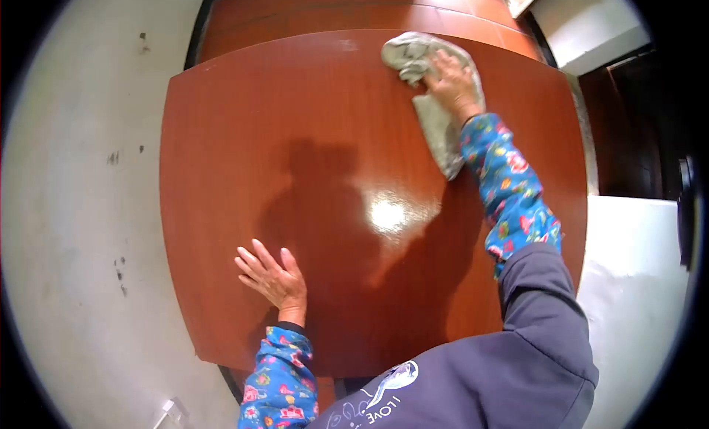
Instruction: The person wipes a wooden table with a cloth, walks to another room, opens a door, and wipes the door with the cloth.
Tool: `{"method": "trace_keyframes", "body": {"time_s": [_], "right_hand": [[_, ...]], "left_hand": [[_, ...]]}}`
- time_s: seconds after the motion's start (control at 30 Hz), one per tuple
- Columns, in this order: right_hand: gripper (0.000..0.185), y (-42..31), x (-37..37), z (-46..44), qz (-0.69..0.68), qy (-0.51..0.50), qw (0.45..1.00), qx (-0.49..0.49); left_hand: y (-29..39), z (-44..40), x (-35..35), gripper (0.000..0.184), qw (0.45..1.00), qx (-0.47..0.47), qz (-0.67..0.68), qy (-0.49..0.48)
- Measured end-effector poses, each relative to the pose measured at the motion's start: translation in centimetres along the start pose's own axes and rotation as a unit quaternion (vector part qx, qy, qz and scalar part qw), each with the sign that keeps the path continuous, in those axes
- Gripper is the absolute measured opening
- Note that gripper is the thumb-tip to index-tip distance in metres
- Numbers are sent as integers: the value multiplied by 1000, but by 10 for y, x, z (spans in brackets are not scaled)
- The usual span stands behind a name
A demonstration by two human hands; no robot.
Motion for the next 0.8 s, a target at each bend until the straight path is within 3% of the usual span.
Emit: {"method": "trace_keyframes", "body": {"time_s": [0.03, 0.17, 0.23, 0.3, 0.33, 0.37, 0.4, 0.47, 0.57, 0.63, 0.73, 0.8], "right_hand": [[54, 7, 7, -21, 68, -63, 996, 0], [55, 17, 9, -51, -24, -58, 992, 109], [50, -3, 8, -44, 8, 8, 998, 69], [44, -47, -5, -5, -7, 99, 991, -93], [49, -69, -16, 17, -96, 9, 990, -103], [44, -100, -20, 43, -82, 43, 982, -166], [41, -129, -45, 73, -156, 40, 960, -229], [41, -177, -71, 133, -170, -8, 942, -288], [43, -202, -91, 206, -263, -134, 872, -390], [43, -198, -92, 203, -251, -156, 859, -417], [40, -181, -72, 136, -226, -50, 893, -385], [38, -160, -64, 71, -175, 19, 939, -295]], "left_hand": [[-1, 0, 0, 63, 1000, -1, 6, 0], [3, 0, -5, 66, 1000, 4, 7, -4], [3, 0, -3, 66, 1000, -2, 8, 2], [2, -1, -2, 64, 1000, 0, 6, 10], [3, -2, -2, 63, 1000, -1, 4, 14], [3, -1, -1, 62, 1000, -1, 0, 16], [2, -1, 0, 62, 1000, -2, 0, 20], [2, 0, 1, 62, 1000, -5, -6, 12], [3, -1, -1, 62, 1000, -9, 1, 6], [1, -1, -1, 62, 1000, -8, 5, -3], [2, -1, -3, 62, 1000, -5, -3, -10], [3, 1, -5, 64, 1000, -2, -2, -8]]}}
Point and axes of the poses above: each hand's wrist, its own z-axis away from the middle knuckle, its own x-axis out of the palm, y = z × x, the point moved 6 cm from there along -z, towards the middle knuckle, and after that the axes turned 6 degrees about -y, right-handed, at the moved point
